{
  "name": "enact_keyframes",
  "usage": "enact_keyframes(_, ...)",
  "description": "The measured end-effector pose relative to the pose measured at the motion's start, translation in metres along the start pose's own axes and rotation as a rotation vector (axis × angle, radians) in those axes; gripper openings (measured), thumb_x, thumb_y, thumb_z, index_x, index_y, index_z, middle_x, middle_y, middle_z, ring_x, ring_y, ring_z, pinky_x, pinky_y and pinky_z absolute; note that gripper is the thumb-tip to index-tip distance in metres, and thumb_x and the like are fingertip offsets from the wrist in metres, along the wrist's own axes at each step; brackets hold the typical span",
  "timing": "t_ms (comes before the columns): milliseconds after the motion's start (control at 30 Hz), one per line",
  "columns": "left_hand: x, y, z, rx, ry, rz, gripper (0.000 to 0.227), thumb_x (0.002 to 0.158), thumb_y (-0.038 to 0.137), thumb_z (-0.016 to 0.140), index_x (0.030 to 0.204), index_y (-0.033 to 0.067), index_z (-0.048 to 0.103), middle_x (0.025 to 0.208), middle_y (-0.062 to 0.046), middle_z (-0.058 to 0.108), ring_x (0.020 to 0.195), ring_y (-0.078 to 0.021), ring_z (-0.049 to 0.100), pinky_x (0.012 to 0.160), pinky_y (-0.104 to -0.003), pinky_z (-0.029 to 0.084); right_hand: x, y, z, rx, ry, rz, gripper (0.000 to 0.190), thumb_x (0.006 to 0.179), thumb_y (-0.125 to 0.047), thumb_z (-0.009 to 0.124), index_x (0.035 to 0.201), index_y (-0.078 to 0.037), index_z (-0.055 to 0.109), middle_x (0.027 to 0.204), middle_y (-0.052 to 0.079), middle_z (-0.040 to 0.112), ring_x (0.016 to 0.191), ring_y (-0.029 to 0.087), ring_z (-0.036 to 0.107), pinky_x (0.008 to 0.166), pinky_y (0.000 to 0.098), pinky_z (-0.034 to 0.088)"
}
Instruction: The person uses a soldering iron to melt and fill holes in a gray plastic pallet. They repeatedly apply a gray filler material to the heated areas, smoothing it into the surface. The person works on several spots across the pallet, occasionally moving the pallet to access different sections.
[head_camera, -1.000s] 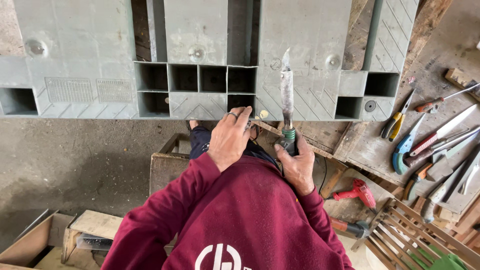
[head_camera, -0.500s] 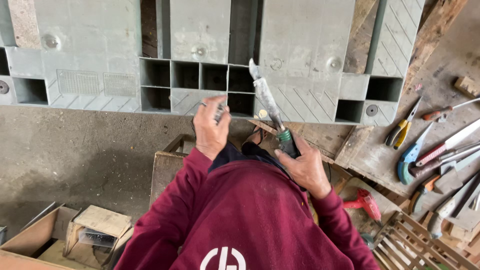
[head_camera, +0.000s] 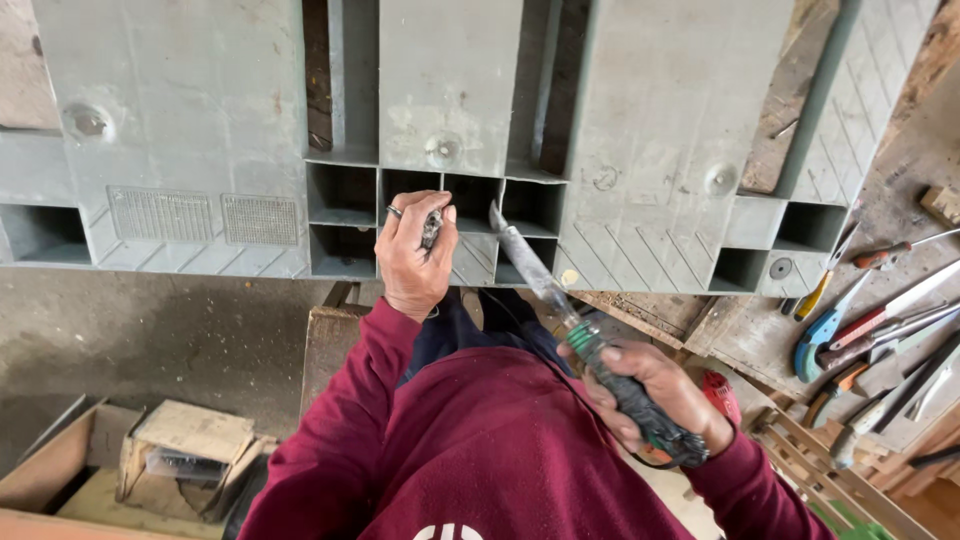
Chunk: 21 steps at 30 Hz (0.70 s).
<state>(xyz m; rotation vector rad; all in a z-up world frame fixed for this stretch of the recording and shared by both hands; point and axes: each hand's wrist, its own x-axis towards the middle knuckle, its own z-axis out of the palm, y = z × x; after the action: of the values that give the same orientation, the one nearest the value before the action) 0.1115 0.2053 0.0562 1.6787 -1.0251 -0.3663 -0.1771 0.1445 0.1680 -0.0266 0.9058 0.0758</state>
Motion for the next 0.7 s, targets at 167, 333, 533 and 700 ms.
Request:
enact_keyframes(167,0.008,-0.004,0.005,-0.012,0.025,-0.092,0.021,0.095,-0.003,0.074,0.114,0.0020,0.066,0.109,-0.013,0.069,0.095,-0.0279,0.070,0.082,-0.035,0.058,0.001,-0.023,0.008,0.284,-0.133,-0.018,0.058,0.103,-0.029,0.047,0.141,0.014,0.035,0.077,0.012,0.050,0.044,0.019,0.056,0.032,0.0300,0.049)
enact_keyframes(333,0.009,-0.008,0.008,0.047,0.033,-0.100,0.021,0.094,-0.003,0.075,0.113,0.0030,0.066,0.108,-0.012,0.070,0.095,-0.0277,0.070,0.083,-0.036,0.059,0.002,-0.037,0.006,0.358,-0.135,-0.006,0.060,0.105,-0.028,0.045,0.144,0.015,0.030,0.078,0.014,0.049,0.044,0.020,0.055,0.031,0.0324,0.048)
enact_keyframes(533,0.012,-0.007,0.012,0.066,0.050,-0.123,0.020,0.095,-0.002,0.075,0.112,0.0032,0.067,0.109,-0.011,0.070,0.095,-0.0238,0.072,0.081,-0.032,0.060,0.000,-0.039,-0.002,0.457,-0.176,-0.002,0.064,0.107,-0.027,0.043,0.149,0.017,0.025,0.081,0.015,0.050,0.049,0.021,0.059,0.032,0.0328,0.050)
enact_keyframes(700,0.010,-0.008,0.015,0.065,0.063,-0.143,0.021,0.095,-0.003,0.076,0.112,0.0031,0.067,0.109,-0.011,0.070,0.094,-0.0225,0.072,0.079,-0.032,0.060,-0.001,-0.041,-0.012,0.473,-0.194,0.064,0.065,0.105,-0.028,0.043,0.152,0.012,0.022,0.082,0.014,0.051,0.050,0.022,0.061,0.033,0.0345,0.052)
